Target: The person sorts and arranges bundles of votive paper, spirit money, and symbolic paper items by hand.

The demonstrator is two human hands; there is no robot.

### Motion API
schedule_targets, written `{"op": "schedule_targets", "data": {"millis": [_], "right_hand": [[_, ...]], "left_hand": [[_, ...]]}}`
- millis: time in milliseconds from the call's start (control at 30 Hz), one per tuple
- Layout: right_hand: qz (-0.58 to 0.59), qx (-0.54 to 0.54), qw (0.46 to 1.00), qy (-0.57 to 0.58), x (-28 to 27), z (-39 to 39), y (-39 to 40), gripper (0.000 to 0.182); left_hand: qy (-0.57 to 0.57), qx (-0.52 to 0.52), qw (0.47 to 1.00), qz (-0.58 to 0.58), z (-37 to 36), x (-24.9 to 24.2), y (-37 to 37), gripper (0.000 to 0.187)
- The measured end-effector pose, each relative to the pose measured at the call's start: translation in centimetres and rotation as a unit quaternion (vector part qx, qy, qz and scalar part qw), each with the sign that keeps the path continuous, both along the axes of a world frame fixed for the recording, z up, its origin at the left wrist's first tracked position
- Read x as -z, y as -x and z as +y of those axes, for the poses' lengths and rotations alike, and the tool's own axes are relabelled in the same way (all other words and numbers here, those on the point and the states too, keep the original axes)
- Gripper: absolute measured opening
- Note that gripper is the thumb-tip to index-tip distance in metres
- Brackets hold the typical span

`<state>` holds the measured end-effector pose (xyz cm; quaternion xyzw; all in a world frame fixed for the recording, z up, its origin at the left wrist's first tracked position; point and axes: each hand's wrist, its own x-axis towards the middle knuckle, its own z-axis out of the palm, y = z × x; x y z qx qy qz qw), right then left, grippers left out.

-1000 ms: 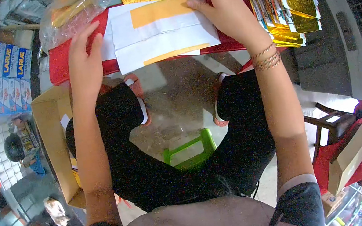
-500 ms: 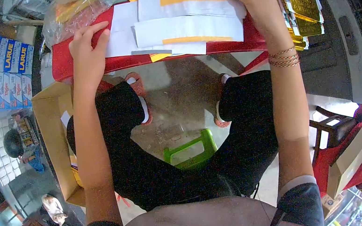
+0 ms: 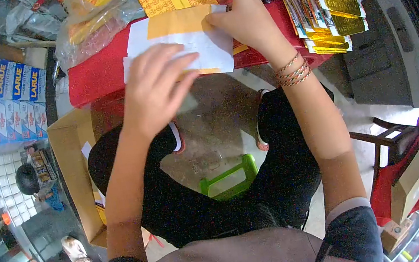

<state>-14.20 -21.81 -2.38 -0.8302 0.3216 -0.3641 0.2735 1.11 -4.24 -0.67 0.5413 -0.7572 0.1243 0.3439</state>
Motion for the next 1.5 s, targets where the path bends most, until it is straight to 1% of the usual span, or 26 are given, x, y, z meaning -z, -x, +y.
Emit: {"op": "schedule_targets", "data": {"millis": [33,67,100,167,300,400,467,500,567,667,700,767,800,867,1000,1067,1100,1167,1200,1267,1300,1333,1367,1400,1433,1500], "right_hand": [[0.009,-0.012,0.999,0.044,-0.1,0.1,0.0,0.045],[0.019,-0.025,0.996,0.087,-0.2,0.3,-0.1,0.042],[0.019,-0.025,0.996,0.087,-0.6,0.7,-0.2,0.042],[0.047,-0.03,0.997,-0.051,-1.6,1.3,-0.6,0.038],[0.077,0.006,0.997,-0.026,-1.4,0.4,-1.1,0.038],[0.101,-0.023,0.995,0.0,-0.5,-1.1,-1.1,0.039],[0.149,-0.047,0.986,-0.065,-0.9,-1.6,-0.9,0.035],[0.147,-0.045,0.986,-0.065,-1.1,-1.6,-0.7,0.035],[0.095,-0.085,0.984,-0.123,-1.5,-1.5,-0.5,0.033],[0.05,-0.112,0.978,-0.168,-1.6,-1.5,-0.2,0.03],[0.05,-0.112,0.978,-0.168,-1.8,-1.3,-0.2,0.03],[0.039,-0.119,0.961,-0.245,-2.4,-0.9,0.0,0.03],[0.039,-0.119,0.962,-0.244,-2.4,-0.7,0.1,0.03],[-0.02,-0.125,0.955,-0.268,-2.4,-0.5,0.2,0.029],[-0.048,-0.146,0.944,-0.293,-3.2,-0.2,0.4,0.029],[-0.049,-0.199,0.927,-0.314,-3.6,-0.3,0.5,0.031],[-0.05,-0.199,0.927,-0.313,-3.8,-0.2,0.4,0.031],[-0.13,-0.206,0.902,-0.357,-4.1,0.2,0.2,0.032],[-0.131,-0.205,0.902,-0.357,-4.0,0.0,0.3,0.032],[-0.211,-0.259,0.785,-0.521,-3.5,-0.9,0.3,0.039],[-0.24,-0.259,0.768,-0.534,-3.6,-1.0,0.0,0.044],[-0.239,-0.26,0.768,-0.534,-3.6,-0.8,0.0,0.044],[-0.242,-0.256,0.792,-0.498,-3.6,-0.5,0.1,0.039],[-0.245,-0.251,0.815,-0.461,-3.8,-0.1,0.1,0.035],[-0.245,-0.251,0.816,-0.46,-3.9,0.2,0.0,0.035],[-0.176,-0.267,0.894,-0.314,-3.9,0.6,-0.1,0.029]], "left_hand": [[-0.022,0.031,0.999,0.01,0.0,0.4,0.6,0.026],[-0.022,0.032,0.999,0.012,0.0,0.7,0.7,0.026],[-0.03,0.032,0.999,0.007,-0.1,0.9,0.7,0.023],[-0.037,0.033,0.999,-0.001,-0.2,1.3,0.5,0.021],[-0.036,0.033,0.999,-0.005,-0.3,1.2,0.3,0.02],[-0.043,0.033,0.999,-0.005,-0.2,1.1,0.3,0.021],[-0.047,0.033,0.998,-0.008,-0.2,1.1,0.3,0.021],[-0.044,0.03,0.999,-0.007,-0.1,1.1,0.4,0.021],[-0.041,0.028,0.999,-0.008,-0.2,1.1,0.5,0.021],[-0.036,0.021,0.999,-0.024,-0.3,1.1,0.6,0.021],[-0.031,0.02,0.999,-0.025,-0.3,1.2,0.7,0.02],[-0.025,0.02,0.999,-0.025,-0.3,1.3,0.8,0.02],[-0.018,0.023,0.999,-0.023,-0.3,1.4,0.8,0.02],[-0.01,0.027,0.999,-0.021,-0.4,1.4,0.8,0.019],[0.024,0.037,0.999,0.008,-0.4,0.9,0.8,0.02],[0.046,0.04,0.998,0.015,-0.4,0.5,0.7,0.02],[0.055,0.037,0.997,0.037,-0.4,0.2,0.6,0.021],[0.063,0.036,0.996,0.059,-0.4,-0.2,0.4,0.023],[0.063,0.028,0.995,0.073,-0.3,-0.4,0.4,0.022],[0.064,0.019,0.994,0.088,-0.2,-0.5,0.3,0.021],[0.041,0.011,0.988,0.145,-0.1,-0.4,0.3,0.019],[0.018,0.004,0.979,0.202,0.0,-0.4,0.2,0.018],[0.019,0.003,0.979,0.202,0.1,-0.6,0.2,0.018],[0.016,0.004,0.969,0.246,0.2,-0.8,0.2,0.017],[0.012,0.005,0.957,0.288,0.2,-1.1,0.1,0.017],[0.036,0.009,0.957,0.287,0.0,-1.6,-0.3,0.017]]}}
